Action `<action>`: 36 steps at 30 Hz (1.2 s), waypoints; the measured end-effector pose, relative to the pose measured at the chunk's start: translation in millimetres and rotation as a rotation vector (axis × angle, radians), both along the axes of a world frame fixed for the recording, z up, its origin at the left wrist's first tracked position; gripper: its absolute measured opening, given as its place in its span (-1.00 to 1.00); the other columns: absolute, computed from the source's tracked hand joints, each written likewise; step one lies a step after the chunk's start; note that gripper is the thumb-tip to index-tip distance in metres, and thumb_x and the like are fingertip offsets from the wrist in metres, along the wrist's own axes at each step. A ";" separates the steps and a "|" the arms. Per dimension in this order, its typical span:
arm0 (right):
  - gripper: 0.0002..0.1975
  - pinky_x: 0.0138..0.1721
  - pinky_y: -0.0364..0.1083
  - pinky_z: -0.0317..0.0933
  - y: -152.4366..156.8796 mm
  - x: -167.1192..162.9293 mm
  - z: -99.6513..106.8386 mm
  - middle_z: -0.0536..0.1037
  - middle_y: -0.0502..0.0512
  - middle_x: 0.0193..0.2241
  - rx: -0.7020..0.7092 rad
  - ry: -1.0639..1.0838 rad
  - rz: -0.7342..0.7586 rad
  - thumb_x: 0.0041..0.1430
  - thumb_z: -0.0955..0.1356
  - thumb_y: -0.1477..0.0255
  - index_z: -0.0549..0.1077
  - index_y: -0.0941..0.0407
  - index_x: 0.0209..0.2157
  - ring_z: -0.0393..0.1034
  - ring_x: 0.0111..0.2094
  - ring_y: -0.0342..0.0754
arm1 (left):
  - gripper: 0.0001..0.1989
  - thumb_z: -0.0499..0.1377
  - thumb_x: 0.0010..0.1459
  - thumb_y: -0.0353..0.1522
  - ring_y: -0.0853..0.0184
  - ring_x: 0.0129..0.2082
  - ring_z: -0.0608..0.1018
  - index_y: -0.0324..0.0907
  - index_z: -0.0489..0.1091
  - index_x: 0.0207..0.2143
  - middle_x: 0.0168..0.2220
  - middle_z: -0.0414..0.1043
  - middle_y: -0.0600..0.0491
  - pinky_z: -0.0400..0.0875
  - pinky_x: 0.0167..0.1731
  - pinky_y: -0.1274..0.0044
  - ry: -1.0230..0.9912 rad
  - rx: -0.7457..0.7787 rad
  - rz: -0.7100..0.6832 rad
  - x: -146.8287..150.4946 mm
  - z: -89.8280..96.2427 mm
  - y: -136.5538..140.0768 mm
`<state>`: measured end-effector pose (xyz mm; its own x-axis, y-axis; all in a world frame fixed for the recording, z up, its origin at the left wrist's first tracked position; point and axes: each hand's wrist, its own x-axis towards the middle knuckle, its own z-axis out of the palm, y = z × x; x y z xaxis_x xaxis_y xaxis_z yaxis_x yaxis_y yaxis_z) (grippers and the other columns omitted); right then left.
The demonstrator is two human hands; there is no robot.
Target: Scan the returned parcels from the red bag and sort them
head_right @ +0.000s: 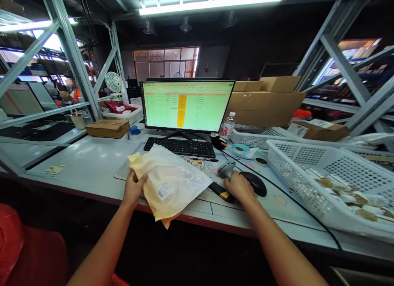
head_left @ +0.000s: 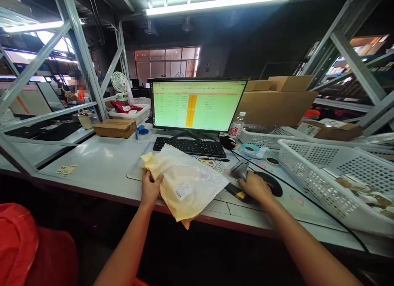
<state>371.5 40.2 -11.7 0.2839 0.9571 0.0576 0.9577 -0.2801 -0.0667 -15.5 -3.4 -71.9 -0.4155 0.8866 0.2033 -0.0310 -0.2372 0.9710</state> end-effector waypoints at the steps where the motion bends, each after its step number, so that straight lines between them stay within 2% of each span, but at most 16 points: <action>1: -0.55 -0.11 0.08 0.34 -1.5 0.3 -3.7 0.56 0.51 -0.04 0.000 -0.014 -0.012 0.33 0.25 0.29 0.43 0.32 0.08 0.51 0.00 0.31 | -0.40 0.43 0.00 -0.17 0.10 0.02 0.60 -0.24 0.46 0.05 0.01 0.54 -0.21 0.52 0.01 0.36 -0.066 -0.004 0.002 -0.4 1.1 1.1; 5: -0.46 -0.01 0.16 0.33 -6.6 -1.5 1.9 0.52 0.54 0.00 0.022 -0.058 -0.020 0.34 0.24 0.22 0.40 0.35 0.14 0.44 0.07 0.37 | -0.36 0.45 -0.16 -0.25 0.20 -0.23 0.65 -0.22 0.44 0.02 -0.14 0.60 -0.09 0.57 -0.19 0.43 -0.297 -0.046 0.032 -25.0 8.0 -0.7; 8: -0.42 0.14 0.16 0.24 -6.8 -9.9 19.9 0.44 0.55 0.14 0.219 -0.087 0.029 0.37 0.21 0.23 0.34 0.36 0.23 0.33 0.19 0.36 | -0.43 0.45 -0.24 -0.36 0.27 -0.43 0.62 -0.21 0.43 -0.11 -0.33 0.59 0.04 0.56 -0.34 0.46 -0.366 -0.136 0.035 -67.4 16.1 -5.9; 10: -0.44 0.16 0.12 0.22 -2.5 -21.4 31.8 0.47 0.48 0.13 0.358 -0.046 0.091 0.39 0.18 0.27 0.32 0.32 0.27 0.35 0.17 0.30 | -0.49 0.41 -0.24 -0.45 0.29 -0.49 0.61 -0.20 0.43 -0.14 -0.37 0.60 0.07 0.56 -0.40 0.48 -0.380 -0.195 0.022 -96.1 22.8 -8.3; 11: -0.45 0.13 0.10 0.24 1.9 -28.5 36.1 0.50 0.43 0.10 0.370 -0.005 0.124 0.40 0.17 0.29 0.29 0.30 0.29 0.38 0.14 0.27 | -0.52 0.39 -0.20 -0.47 0.29 -0.50 0.60 -0.20 0.44 -0.14 -0.36 0.60 0.06 0.55 -0.42 0.49 -0.375 -0.226 0.017 -107.7 26.0 -8.7; 13: -0.46 0.06 0.06 0.27 16.0 -43.7 39.8 0.58 0.33 -0.02 0.271 0.079 0.184 0.41 0.16 0.33 0.27 0.24 0.32 0.45 0.04 0.22 | -0.62 0.35 -0.08 -0.45 0.29 -0.51 0.60 -0.21 0.47 -0.14 -0.37 0.61 0.03 0.54 -0.44 0.50 -0.323 -0.313 0.006 -123.4 30.6 -8.0; 15: -0.47 0.01 0.00 0.29 35.7 -57.4 36.4 0.63 0.24 -0.11 0.125 0.129 0.252 0.37 0.22 0.37 0.31 0.18 0.32 0.50 -0.03 0.16 | -0.75 0.33 0.06 -0.34 0.28 -0.51 0.59 -0.26 0.50 -0.19 -0.40 0.61 -0.03 0.50 -0.48 0.53 -0.183 -0.399 -0.015 -130.4 30.9 -5.8; 18: -0.43 0.01 -0.05 0.30 67.1 -71.5 24.1 0.63 0.24 -0.05 -0.005 0.150 0.315 0.28 0.33 0.41 0.36 0.14 0.31 0.50 -0.02 0.13 | -0.67 0.34 0.13 -0.16 0.25 -0.47 0.59 -0.30 0.52 -0.29 -0.41 0.60 -0.08 0.45 -0.51 0.56 0.073 -0.400 -0.017 -133.8 24.4 -3.5; 21: -0.31 0.07 0.04 0.28 90.4 -80.5 15.1 0.53 0.39 0.11 -0.022 0.139 0.283 0.29 0.31 0.45 0.17 0.16 0.43 0.47 0.08 0.21 | -0.58 0.37 0.07 -0.07 0.20 -0.41 0.62 -0.29 0.53 -0.31 -0.40 0.61 -0.10 0.47 -0.47 0.54 0.162 -0.356 -0.023 -137.0 16.0 -3.3; 24: -0.25 0.10 0.13 0.27 104.8 -90.2 13.1 0.50 0.47 0.12 0.012 0.119 0.230 0.32 0.27 0.46 0.01 0.16 0.49 0.45 0.11 0.29 | -0.49 0.39 0.01 0.00 0.15 -0.39 0.63 -0.30 0.54 -0.30 -0.41 0.61 -0.12 0.47 -0.47 0.52 0.149 -0.366 -0.056 -140.8 9.8 -2.7; 26: -0.25 0.12 0.18 0.26 111.9 -98.0 12.6 0.51 0.49 0.11 0.034 0.108 0.211 0.35 0.26 0.45 -0.03 0.16 0.50 0.44 0.13 0.31 | -0.46 0.40 -0.01 0.03 0.13 -0.36 0.64 -0.30 0.54 -0.30 -0.42 0.61 -0.12 0.47 -0.46 0.51 0.139 -0.359 -0.075 -142.5 6.9 -1.5; 28: -0.30 0.15 0.18 0.25 118.6 -105.2 11.4 0.51 0.47 0.12 0.021 0.106 0.215 0.35 0.28 0.42 0.07 0.14 0.47 0.43 0.15 0.30 | -0.44 0.40 -0.03 0.05 0.12 -0.36 0.64 -0.30 0.54 -0.29 -0.42 0.60 -0.12 0.47 -0.46 0.51 0.130 -0.350 -0.091 -143.5 4.7 -0.6; 32: -0.46 0.17 0.20 0.29 130.9 -112.5 13.3 0.49 0.37 0.16 -0.074 0.132 0.236 0.32 0.40 0.31 0.39 0.14 0.29 0.42 0.17 0.22 | -0.38 0.40 -0.04 0.10 0.14 -0.39 0.62 -0.31 0.55 -0.28 -0.40 0.61 -0.14 0.44 -0.49 0.51 0.131 -0.344 -0.105 -145.6 1.4 -1.2; 36: -0.51 0.21 0.26 0.25 133.8 -116.2 33.7 0.46 0.34 0.19 -0.061 0.195 0.257 0.33 0.40 0.37 0.42 0.14 0.25 0.37 0.21 0.22 | -0.29 0.39 -0.11 0.17 0.17 -0.42 0.59 -0.34 0.56 -0.29 -0.38 0.61 -0.15 0.42 -0.50 0.51 0.156 -0.351 -0.120 -146.0 1.3 -1.4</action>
